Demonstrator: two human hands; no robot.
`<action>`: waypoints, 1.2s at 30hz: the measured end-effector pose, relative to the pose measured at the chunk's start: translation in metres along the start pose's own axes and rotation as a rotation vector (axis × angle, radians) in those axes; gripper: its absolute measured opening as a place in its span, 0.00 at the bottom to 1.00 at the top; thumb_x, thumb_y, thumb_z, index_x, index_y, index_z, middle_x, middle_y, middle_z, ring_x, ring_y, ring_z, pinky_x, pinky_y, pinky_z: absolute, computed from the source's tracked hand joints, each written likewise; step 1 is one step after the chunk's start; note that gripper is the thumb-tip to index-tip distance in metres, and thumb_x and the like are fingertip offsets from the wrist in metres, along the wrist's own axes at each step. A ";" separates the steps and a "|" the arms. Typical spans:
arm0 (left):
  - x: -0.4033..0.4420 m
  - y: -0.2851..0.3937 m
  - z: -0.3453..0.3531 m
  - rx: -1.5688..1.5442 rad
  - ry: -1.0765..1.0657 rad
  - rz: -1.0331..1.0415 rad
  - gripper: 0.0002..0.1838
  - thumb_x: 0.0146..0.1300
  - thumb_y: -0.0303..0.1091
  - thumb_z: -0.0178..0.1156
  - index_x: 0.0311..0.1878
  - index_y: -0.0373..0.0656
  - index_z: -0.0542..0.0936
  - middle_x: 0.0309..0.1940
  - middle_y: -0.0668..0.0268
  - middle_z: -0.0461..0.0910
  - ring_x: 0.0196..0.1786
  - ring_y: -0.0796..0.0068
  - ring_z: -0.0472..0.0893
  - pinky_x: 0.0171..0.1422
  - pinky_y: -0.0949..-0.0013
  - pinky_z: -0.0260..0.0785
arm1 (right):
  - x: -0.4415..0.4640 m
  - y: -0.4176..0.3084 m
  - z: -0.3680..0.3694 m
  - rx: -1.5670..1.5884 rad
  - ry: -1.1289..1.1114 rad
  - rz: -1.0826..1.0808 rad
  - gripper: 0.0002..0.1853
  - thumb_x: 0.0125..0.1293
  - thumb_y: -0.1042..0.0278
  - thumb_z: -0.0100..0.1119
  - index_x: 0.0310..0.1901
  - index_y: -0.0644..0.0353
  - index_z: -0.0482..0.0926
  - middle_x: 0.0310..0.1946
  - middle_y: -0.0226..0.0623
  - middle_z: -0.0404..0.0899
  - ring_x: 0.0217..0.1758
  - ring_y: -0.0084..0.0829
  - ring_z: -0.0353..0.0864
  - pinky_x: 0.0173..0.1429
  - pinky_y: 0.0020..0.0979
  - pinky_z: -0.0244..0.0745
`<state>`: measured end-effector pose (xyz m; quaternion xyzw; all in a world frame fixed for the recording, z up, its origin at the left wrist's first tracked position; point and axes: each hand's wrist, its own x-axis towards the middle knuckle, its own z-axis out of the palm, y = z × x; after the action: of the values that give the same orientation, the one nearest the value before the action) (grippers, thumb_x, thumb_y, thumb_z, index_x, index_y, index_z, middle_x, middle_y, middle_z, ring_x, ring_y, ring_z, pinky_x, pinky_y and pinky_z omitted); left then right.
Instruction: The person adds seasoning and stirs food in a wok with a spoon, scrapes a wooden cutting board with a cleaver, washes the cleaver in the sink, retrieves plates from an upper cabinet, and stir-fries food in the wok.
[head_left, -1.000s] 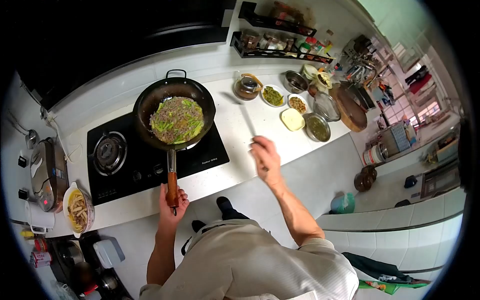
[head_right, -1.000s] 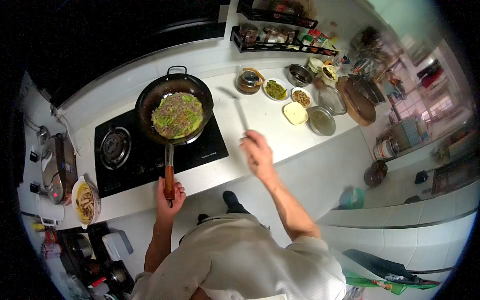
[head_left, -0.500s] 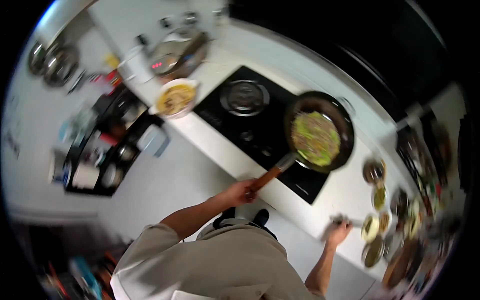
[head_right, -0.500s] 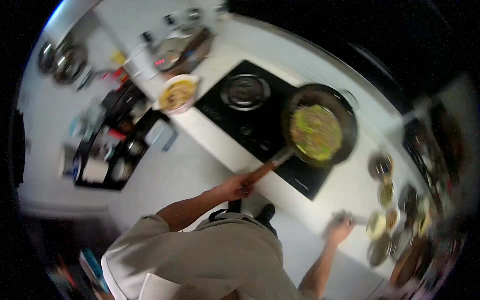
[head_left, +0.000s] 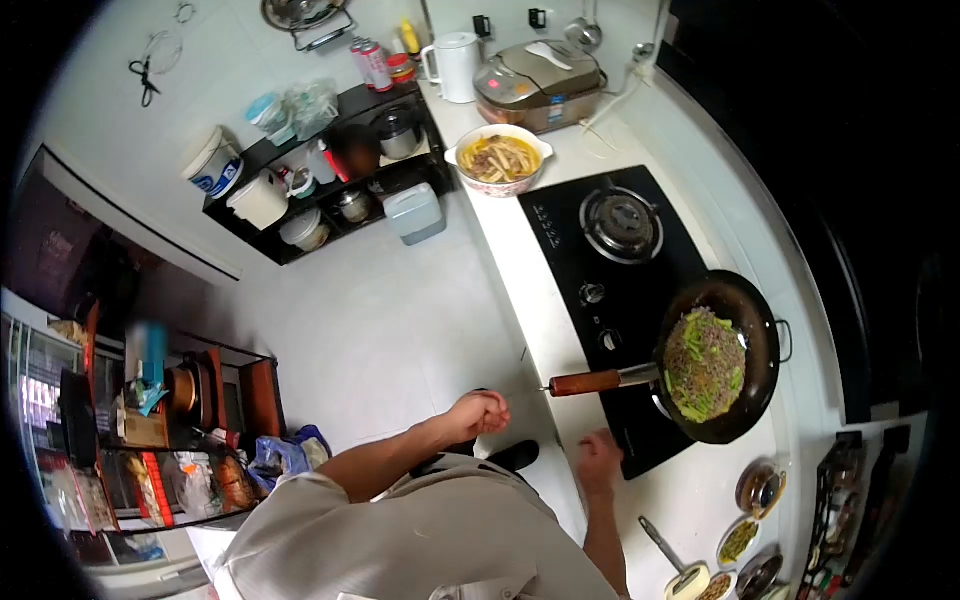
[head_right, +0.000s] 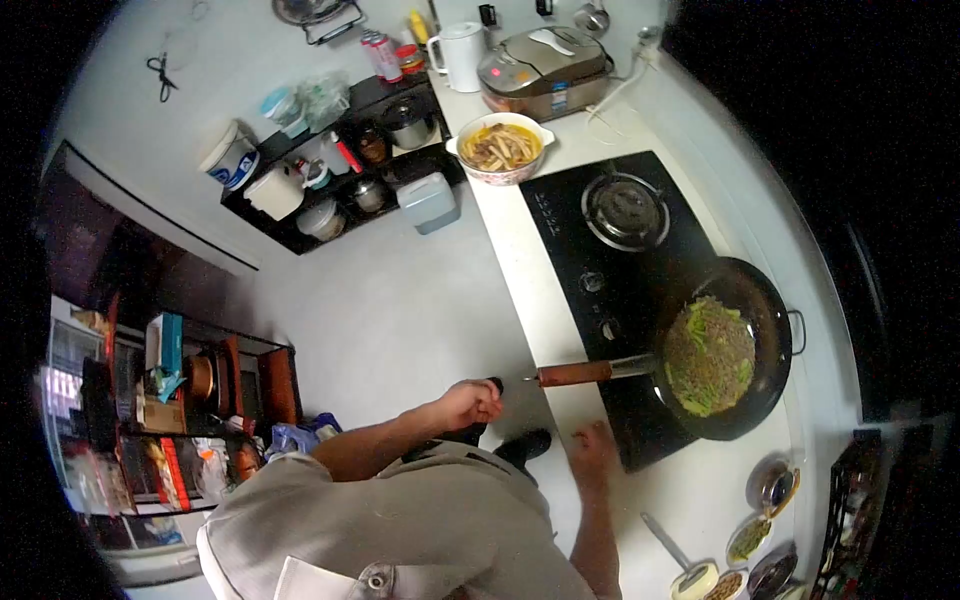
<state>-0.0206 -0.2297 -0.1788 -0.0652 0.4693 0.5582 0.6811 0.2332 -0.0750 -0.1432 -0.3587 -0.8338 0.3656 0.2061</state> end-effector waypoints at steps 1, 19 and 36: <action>-0.012 -0.002 -0.006 -0.054 0.013 0.015 0.06 0.58 0.22 0.52 0.35 0.43 0.76 0.35 0.61 0.81 0.36 0.69 0.82 0.41 0.64 0.75 | 0.004 0.000 0.022 0.005 -0.067 -0.108 0.04 0.55 0.79 0.53 0.28 0.62 0.78 0.29 0.43 0.78 0.34 0.47 0.80 0.39 0.42 0.75; -0.021 0.099 -0.125 0.408 0.041 0.061 0.14 0.64 0.44 0.62 0.41 0.43 0.80 0.33 0.67 0.81 0.35 0.75 0.80 0.40 0.70 0.74 | 0.035 -0.001 0.186 -0.202 -0.405 0.192 0.11 0.62 0.64 0.59 0.37 0.64 0.83 0.33 0.49 0.84 0.37 0.49 0.83 0.43 0.43 0.78; -0.083 0.180 -0.320 -0.005 0.391 0.156 0.10 0.71 0.39 0.57 0.44 0.41 0.79 0.33 0.60 0.85 0.31 0.69 0.83 0.36 0.66 0.76 | 0.153 0.012 0.347 -0.442 -0.814 0.094 0.14 0.57 0.58 0.62 0.35 0.59 0.88 0.37 0.42 0.88 0.41 0.42 0.87 0.48 0.37 0.80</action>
<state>-0.3449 -0.4173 -0.2175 -0.1376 0.5947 0.5871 0.5316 -0.0720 -0.1148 -0.3643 -0.2588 -0.8876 0.2992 -0.2360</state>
